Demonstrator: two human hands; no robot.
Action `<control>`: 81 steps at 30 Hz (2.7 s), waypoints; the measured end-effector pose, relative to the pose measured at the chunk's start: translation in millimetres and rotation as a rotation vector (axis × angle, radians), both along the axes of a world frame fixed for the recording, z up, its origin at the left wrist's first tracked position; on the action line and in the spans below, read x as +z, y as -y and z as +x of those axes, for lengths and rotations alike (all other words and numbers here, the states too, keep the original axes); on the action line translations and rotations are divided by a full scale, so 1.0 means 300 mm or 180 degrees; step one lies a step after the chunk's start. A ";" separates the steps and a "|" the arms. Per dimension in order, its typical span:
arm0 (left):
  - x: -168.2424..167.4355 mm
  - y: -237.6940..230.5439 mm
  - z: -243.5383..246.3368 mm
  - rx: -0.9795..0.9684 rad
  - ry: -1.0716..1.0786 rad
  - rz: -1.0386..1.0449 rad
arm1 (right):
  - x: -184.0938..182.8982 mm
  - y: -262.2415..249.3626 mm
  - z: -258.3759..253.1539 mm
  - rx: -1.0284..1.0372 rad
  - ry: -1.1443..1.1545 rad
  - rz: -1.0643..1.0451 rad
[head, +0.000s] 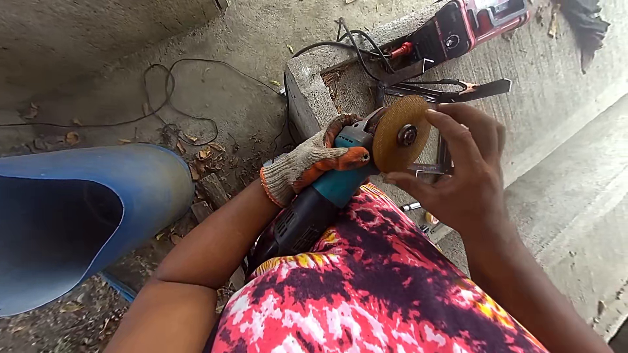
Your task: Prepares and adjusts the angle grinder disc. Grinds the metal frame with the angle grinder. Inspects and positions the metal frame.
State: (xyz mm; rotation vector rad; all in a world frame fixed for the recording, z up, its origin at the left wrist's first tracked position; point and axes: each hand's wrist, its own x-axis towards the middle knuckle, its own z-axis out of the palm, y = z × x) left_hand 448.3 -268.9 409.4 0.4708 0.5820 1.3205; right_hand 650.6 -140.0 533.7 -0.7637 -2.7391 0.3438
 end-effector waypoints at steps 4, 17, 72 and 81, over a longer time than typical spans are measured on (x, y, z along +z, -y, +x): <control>0.091 -0.013 -0.001 -0.0021 -0.0084 -0.0480 | -0.026 0.010 0.000 0.0072 0.0030 -0.0285; 0.079 -0.019 0.016 -0.0166 0.0151 -0.0758 | -0.033 -0.044 -0.013 0.0136 0.0348 -0.0995; -0.007 0.031 -0.015 -0.0487 0.1170 0.0193 | 0.011 -0.107 0.017 0.0828 -0.0089 -0.0873; -0.052 0.033 -0.007 -0.0601 0.1180 -0.0033 | -0.027 -0.047 0.060 0.0056 -0.1276 -0.1006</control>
